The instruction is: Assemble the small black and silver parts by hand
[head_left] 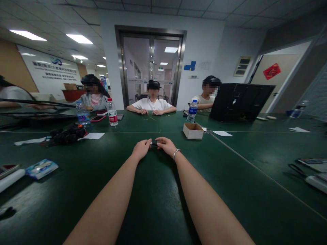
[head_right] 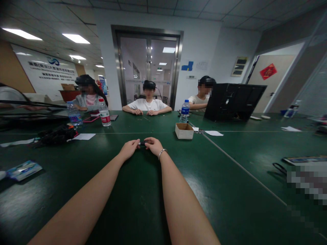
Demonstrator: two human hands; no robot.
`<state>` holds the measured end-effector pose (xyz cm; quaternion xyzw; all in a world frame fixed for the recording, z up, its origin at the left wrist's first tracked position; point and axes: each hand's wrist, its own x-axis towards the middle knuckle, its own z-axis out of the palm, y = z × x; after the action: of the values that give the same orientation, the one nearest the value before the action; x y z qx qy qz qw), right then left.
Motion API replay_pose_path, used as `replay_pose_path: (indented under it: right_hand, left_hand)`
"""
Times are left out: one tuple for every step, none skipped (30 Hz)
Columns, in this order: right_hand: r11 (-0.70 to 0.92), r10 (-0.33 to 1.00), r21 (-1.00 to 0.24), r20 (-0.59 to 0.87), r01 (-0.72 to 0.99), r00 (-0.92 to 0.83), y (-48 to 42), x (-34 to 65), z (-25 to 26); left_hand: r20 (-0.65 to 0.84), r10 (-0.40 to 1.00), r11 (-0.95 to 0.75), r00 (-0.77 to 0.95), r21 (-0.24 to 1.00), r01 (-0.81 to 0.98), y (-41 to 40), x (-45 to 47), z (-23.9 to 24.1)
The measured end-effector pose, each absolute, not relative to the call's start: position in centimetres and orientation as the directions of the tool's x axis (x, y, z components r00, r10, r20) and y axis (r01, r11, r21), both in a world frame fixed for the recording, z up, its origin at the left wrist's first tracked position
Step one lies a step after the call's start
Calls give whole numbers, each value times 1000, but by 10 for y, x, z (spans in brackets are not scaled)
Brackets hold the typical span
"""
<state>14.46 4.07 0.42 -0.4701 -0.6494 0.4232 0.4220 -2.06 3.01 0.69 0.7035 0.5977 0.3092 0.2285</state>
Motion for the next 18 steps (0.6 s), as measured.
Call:
replay_pose_path:
  right_hand:
    - [238, 962, -919, 178, 314, -207, 39, 144, 4]
    - [294, 950, -873, 223, 389, -218, 38, 143, 4]
    - [361, 931, -804, 277, 473, -239, 36, 142, 4]
    - [423, 906, -714, 325, 558, -270, 33, 140, 5]
    - [469, 882, -614, 357, 634, -307, 30, 138, 6]
    - [497, 864, -516, 368, 698, -343, 27, 134, 7]
    - [509, 853, -428, 366, 747, -372, 24, 131, 9]
    - [511, 848, -357, 357, 782, -392, 21, 127, 10]
    - [509, 846, -304, 349, 805, -403, 18, 124, 11]
    - [505, 846, -271, 345, 819, -407, 16, 121, 12]
    - [496, 849, -262, 345, 828, -399, 14, 119, 13]
    - [480, 858, -280, 346, 832, -379, 12, 118, 13]
    - [454, 873, -324, 346, 830, -343, 10, 119, 12]
    - [422, 891, -387, 344, 820, -296, 8, 122, 12]
    - [386, 908, -456, 342, 802, -243, 6, 127, 11]
    - [352, 922, -520, 335, 778, -193, 3, 133, 11]
    - [326, 932, -571, 329, 754, -153, -2, 142, 11]
    - [309, 937, -605, 327, 733, -125, -8, 151, 12]
  left_hand:
    - [155, 983, -179, 98, 686, 706, 30, -20, 7]
    - [155, 982, -184, 106, 676, 713, 29, -20, 7]
    - [164, 980, -196, 115, 661, 725, 28, -19, 7]
    - [178, 976, -209, 122, 640, 739, 27, -18, 7]
    - [193, 973, -219, 124, 618, 755, 25, -18, 7]
    - [204, 972, -220, 119, 597, 772, 24, -17, 8]
    - [209, 972, -210, 106, 578, 789, 23, -16, 8]
    - [212, 973, -194, 87, 560, 805, 21, -16, 8]
    - [217, 974, -174, 63, 541, 823, 19, -15, 9]
    - [229, 973, -155, 38, 518, 841, 17, -15, 9]
    - [246, 969, -137, 15, 489, 861, 14, -15, 10]
    - [264, 964, -121, -5, 459, 880, 11, -16, 11]
    - [277, 961, -111, -15, 430, 896, 8, -17, 13]
    - [279, 960, -103, -16, 406, 908, 4, -19, 14]
    - [275, 961, -97, -13, 382, 919, -1, -22, 15]
    - [268, 963, -96, -2, 355, 930, -7, -26, 16]
    - [260, 966, -103, 16, 325, 940, -14, -31, 18]
    - [258, 965, -116, 40, 289, 950, -23, -38, 18]
